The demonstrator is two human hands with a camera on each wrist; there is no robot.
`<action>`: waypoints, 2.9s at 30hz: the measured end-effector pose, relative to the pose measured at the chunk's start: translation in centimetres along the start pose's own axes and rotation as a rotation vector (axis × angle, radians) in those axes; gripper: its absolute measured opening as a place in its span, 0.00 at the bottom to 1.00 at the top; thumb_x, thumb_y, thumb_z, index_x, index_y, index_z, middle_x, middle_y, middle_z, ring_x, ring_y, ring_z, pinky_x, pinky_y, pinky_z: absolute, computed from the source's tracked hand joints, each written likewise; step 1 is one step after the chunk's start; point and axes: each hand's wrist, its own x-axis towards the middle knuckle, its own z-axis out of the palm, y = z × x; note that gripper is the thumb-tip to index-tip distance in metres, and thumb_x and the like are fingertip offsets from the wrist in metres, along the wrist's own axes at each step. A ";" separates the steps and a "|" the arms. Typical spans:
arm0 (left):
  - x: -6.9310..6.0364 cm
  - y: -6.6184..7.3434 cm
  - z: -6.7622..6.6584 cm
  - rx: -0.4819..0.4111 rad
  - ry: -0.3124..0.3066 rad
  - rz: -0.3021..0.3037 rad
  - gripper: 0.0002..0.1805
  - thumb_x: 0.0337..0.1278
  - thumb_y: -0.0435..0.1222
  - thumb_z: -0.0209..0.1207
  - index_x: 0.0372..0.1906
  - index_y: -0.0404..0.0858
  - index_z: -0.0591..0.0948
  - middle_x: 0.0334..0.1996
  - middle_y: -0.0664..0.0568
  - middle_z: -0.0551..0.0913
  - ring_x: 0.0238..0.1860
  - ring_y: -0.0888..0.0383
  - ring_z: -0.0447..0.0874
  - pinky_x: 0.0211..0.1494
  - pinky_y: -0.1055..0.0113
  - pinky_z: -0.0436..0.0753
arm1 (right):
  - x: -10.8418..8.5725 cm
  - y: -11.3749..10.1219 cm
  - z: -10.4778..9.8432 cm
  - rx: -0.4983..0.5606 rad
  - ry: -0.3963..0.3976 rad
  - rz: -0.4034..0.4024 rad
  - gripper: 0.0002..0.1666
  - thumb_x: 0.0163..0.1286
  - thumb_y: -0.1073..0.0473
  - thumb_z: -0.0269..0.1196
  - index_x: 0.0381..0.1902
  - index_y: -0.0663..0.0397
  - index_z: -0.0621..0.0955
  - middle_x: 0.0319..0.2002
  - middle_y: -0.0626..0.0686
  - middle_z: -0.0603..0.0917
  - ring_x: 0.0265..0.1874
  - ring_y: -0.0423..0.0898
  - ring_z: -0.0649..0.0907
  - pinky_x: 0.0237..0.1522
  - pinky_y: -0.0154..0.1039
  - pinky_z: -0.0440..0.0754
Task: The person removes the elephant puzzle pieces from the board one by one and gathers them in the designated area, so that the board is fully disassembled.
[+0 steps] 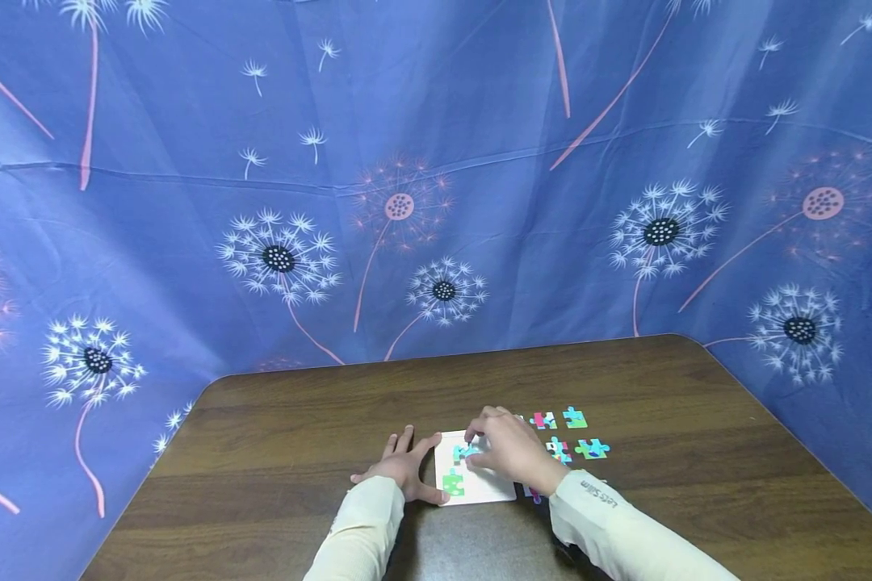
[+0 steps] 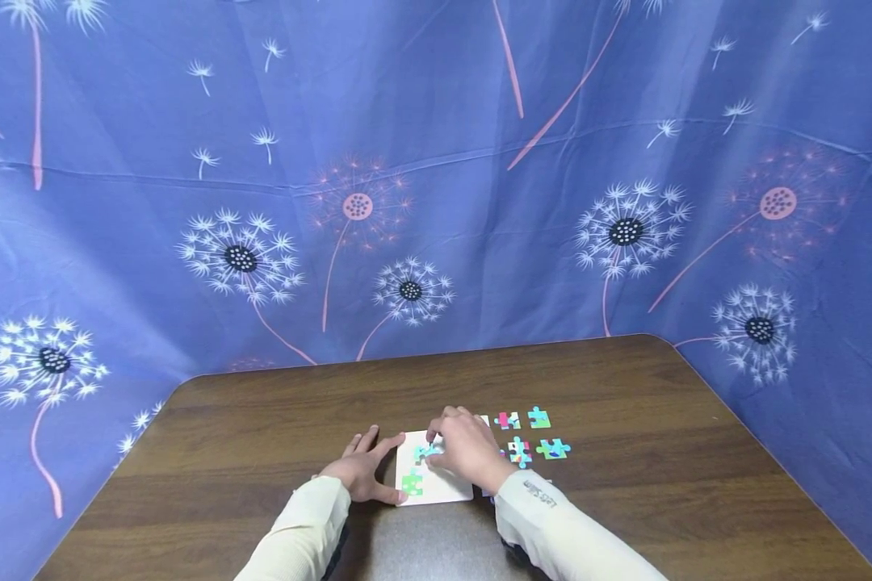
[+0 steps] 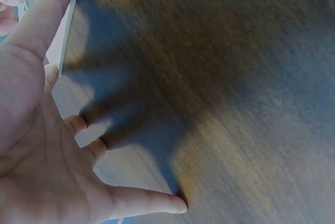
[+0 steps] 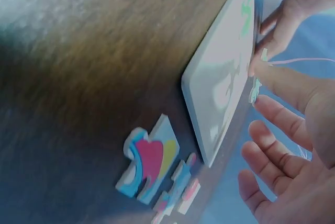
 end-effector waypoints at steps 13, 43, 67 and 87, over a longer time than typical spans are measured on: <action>0.7 -0.6 0.5 -0.026 0.011 -0.001 0.50 0.47 0.51 0.78 0.76 0.58 0.65 0.81 0.48 0.52 0.80 0.43 0.47 0.55 0.12 0.54 | -1.6 0.7 -1.9 -0.008 0.000 -0.015 0.14 0.57 0.55 0.79 0.39 0.48 0.87 0.36 0.46 0.81 0.35 0.44 0.77 0.33 0.39 0.76; 0.2 -0.3 0.3 -0.036 -0.007 0.003 0.50 0.50 0.49 0.76 0.77 0.57 0.63 0.81 0.47 0.50 0.81 0.42 0.45 0.55 0.12 0.52 | -5.7 3.6 -5.4 -0.011 0.040 0.022 0.15 0.55 0.53 0.79 0.41 0.41 0.88 0.41 0.43 0.83 0.40 0.47 0.85 0.34 0.40 0.81; 1.0 -0.8 0.7 -0.021 -0.012 -0.001 0.51 0.49 0.51 0.76 0.78 0.59 0.62 0.82 0.49 0.48 0.81 0.44 0.43 0.55 0.12 0.52 | -9.3 7.5 -6.1 -0.072 -0.016 0.052 0.15 0.53 0.52 0.80 0.38 0.40 0.87 0.37 0.38 0.80 0.35 0.39 0.81 0.33 0.41 0.79; 0.7 -0.7 0.5 -0.035 -0.010 0.000 0.51 0.49 0.50 0.77 0.78 0.58 0.62 0.82 0.49 0.48 0.81 0.44 0.43 0.56 0.12 0.51 | -10.4 8.9 -5.1 -0.062 -0.026 0.048 0.15 0.52 0.52 0.80 0.38 0.38 0.87 0.33 0.35 0.75 0.32 0.34 0.77 0.29 0.35 0.75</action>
